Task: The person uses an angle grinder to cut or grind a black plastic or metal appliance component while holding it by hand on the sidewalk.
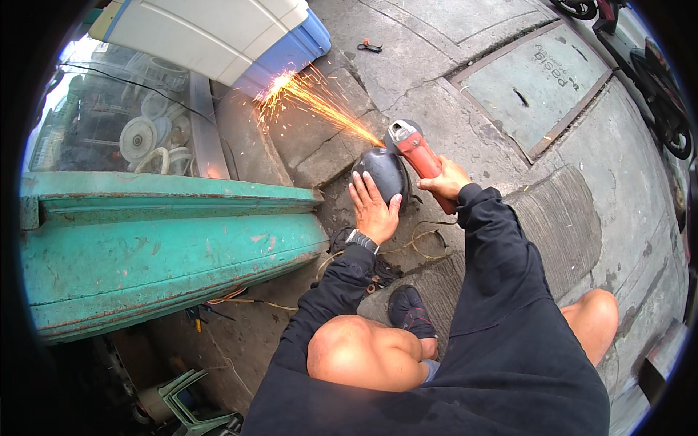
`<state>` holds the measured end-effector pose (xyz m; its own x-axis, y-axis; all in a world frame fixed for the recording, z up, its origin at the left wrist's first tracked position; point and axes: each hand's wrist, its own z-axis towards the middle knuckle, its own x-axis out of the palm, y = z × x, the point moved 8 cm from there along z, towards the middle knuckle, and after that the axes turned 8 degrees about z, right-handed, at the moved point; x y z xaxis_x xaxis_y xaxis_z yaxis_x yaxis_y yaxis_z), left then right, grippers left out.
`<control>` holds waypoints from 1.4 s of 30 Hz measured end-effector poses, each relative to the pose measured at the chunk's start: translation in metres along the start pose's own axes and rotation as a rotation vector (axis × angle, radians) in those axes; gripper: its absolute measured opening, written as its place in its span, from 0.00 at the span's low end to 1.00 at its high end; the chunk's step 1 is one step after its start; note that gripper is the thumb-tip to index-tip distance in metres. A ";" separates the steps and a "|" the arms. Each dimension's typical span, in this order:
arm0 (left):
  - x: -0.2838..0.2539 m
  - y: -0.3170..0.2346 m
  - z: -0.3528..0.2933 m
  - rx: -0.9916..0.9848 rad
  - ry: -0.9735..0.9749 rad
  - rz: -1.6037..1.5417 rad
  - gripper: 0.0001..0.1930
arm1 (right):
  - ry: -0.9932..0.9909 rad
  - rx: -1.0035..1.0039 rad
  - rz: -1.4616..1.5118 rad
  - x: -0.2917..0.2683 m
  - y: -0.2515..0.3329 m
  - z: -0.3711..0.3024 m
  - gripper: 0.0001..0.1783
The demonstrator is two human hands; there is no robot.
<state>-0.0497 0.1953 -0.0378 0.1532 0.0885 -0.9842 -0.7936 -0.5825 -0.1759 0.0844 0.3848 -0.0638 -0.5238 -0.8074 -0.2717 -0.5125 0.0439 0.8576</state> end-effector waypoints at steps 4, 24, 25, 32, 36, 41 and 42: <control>0.001 0.001 0.000 0.012 -0.037 -0.006 0.52 | 0.009 -0.004 -0.012 -0.004 -0.006 -0.010 0.46; 0.002 0.002 0.000 0.005 -0.034 0.000 0.51 | -0.027 0.043 0.072 -0.002 -0.032 -0.045 0.45; 0.002 0.001 0.001 0.005 -0.027 0.000 0.51 | -0.029 0.051 0.058 -0.003 -0.029 -0.044 0.45; 0.001 -0.001 0.001 0.003 -0.018 -0.010 0.52 | 0.001 0.026 0.013 -0.003 -0.019 -0.015 0.47; 0.000 -0.001 0.000 0.007 -0.021 -0.010 0.52 | 0.009 0.007 0.011 -0.001 -0.013 -0.004 0.46; -0.001 0.000 0.000 0.013 -0.025 -0.014 0.51 | 0.040 0.007 0.039 0.004 -0.003 0.008 0.44; -0.001 0.000 0.000 0.016 -0.028 -0.013 0.51 | 0.036 0.000 0.036 0.004 -0.001 0.010 0.43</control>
<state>-0.0501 0.1950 -0.0364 0.1470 0.1187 -0.9820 -0.8009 -0.5683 -0.1886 0.0756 0.3872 -0.0704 -0.5166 -0.8262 -0.2246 -0.4938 0.0732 0.8665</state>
